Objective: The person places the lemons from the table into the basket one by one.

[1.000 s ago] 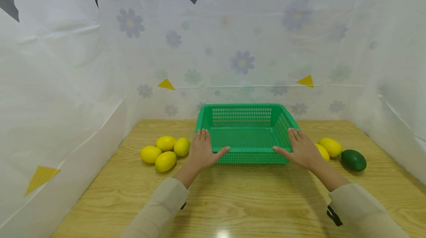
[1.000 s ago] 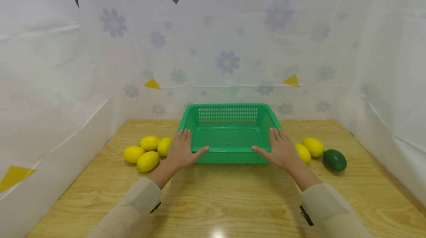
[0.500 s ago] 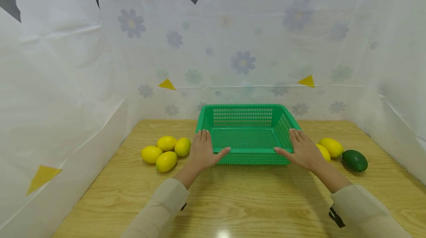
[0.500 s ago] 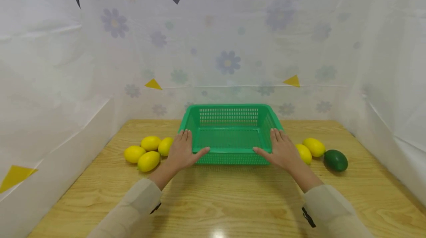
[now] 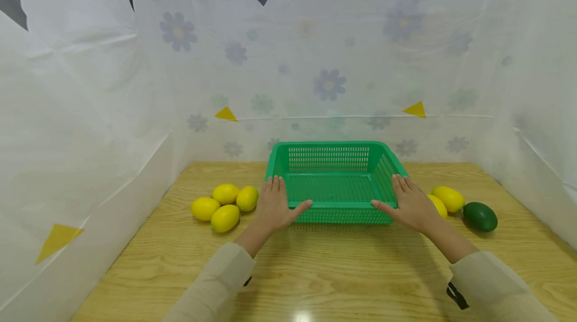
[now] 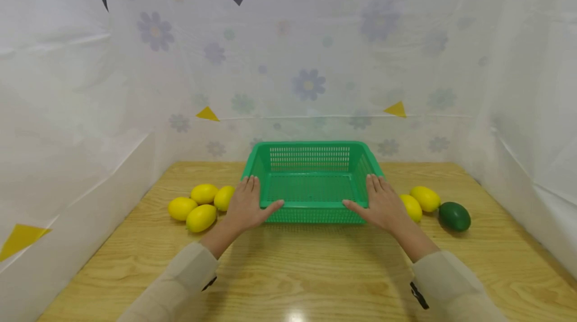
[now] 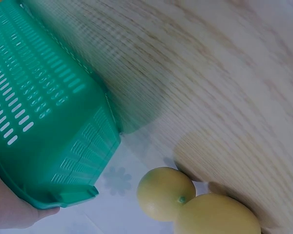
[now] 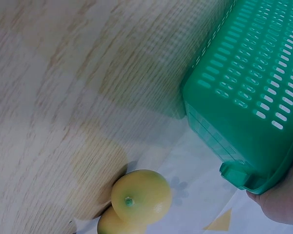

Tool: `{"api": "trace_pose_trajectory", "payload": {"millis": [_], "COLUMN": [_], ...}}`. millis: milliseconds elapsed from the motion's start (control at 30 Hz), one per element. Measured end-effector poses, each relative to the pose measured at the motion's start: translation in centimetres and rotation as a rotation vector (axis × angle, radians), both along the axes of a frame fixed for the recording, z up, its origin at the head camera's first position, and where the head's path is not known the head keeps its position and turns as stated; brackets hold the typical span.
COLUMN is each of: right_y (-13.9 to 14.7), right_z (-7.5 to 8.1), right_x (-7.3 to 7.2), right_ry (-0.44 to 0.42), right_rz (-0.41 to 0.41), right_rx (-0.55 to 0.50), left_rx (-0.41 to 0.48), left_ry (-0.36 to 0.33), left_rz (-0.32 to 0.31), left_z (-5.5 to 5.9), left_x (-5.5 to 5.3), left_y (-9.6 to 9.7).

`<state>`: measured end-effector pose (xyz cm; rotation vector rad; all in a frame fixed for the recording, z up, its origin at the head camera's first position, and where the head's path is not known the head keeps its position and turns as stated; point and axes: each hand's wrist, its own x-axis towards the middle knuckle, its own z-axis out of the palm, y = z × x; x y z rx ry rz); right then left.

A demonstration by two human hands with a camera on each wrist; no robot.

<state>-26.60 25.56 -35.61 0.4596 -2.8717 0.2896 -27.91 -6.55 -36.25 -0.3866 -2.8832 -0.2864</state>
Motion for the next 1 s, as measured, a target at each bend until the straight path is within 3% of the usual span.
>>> {"api": "trace_pose_trajectory", "payload": {"millis": [400, 667, 1000], "right_y": [-0.1, 1.5, 1.6], "right_z": [-0.1, -0.4, -0.3], "right_x": [0.3, 0.9, 1.2], "right_ry": [0.009, 0.003, 0.003], "right_rz": [0.008, -0.017, -0.02], "right_rx": [-0.009, -0.011, -0.005], "left_rx": [0.008, -0.001, -0.017], "left_ry": [0.007, 0.001, 0.014], "left_rz": [0.005, -0.036, -0.019], "left_z": [-0.2, -0.3, -0.2], "left_x": [0.2, 0.0, 0.2], "left_y": [0.0, 1.4, 1.4]}}
